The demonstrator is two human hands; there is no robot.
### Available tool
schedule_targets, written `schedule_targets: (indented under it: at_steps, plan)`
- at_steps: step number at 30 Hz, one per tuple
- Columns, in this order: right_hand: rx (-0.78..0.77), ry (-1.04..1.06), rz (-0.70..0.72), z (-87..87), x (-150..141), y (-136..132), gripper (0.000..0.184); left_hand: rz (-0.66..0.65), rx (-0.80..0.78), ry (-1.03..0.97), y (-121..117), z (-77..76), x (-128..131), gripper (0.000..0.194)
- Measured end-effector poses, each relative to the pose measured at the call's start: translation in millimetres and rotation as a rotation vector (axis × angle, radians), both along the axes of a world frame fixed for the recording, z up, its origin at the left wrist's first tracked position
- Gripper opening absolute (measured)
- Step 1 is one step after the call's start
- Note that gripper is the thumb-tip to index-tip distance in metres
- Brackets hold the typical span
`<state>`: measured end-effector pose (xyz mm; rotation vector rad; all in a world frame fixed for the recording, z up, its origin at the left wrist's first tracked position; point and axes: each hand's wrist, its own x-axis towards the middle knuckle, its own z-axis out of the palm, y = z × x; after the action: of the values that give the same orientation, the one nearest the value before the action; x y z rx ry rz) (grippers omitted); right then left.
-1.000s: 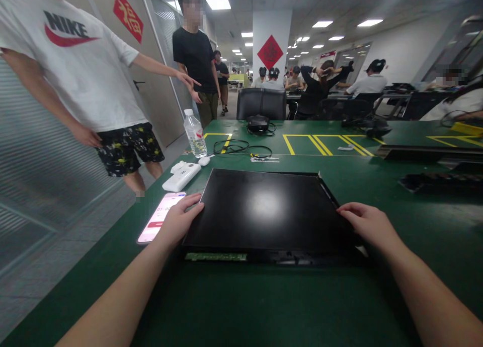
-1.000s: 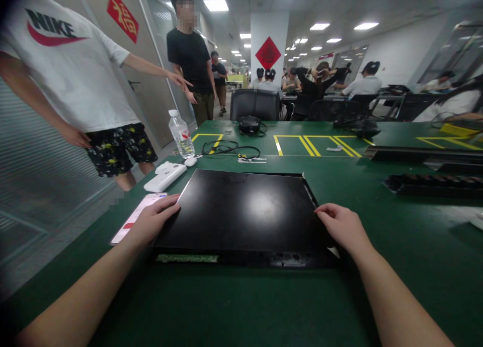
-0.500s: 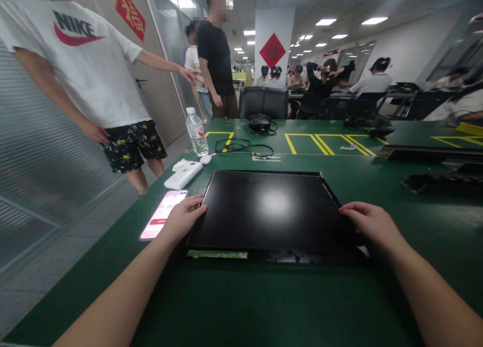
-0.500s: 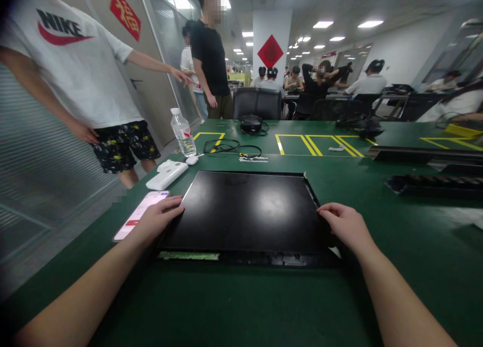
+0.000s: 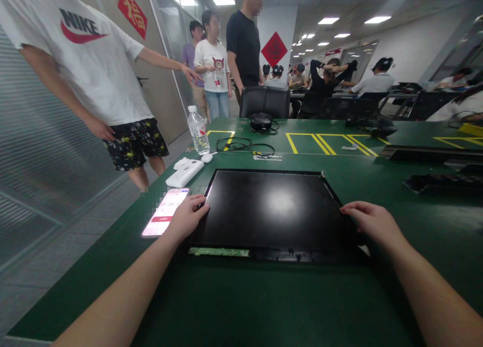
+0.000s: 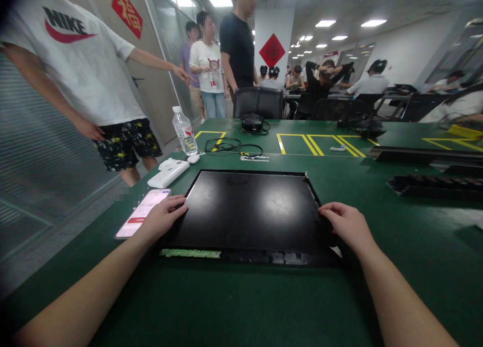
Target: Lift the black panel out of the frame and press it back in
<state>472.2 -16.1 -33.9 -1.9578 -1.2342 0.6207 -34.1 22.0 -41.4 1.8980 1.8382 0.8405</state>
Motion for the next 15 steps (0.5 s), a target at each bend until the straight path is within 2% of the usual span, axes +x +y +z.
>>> schedule_targets:
  at_steps: [15]
  plan:
    - [-0.012,0.002,-0.030,6.2,-7.1,-2.0,0.028,0.024,0.000,0.079,1.4,-4.8,3.0,0.048]
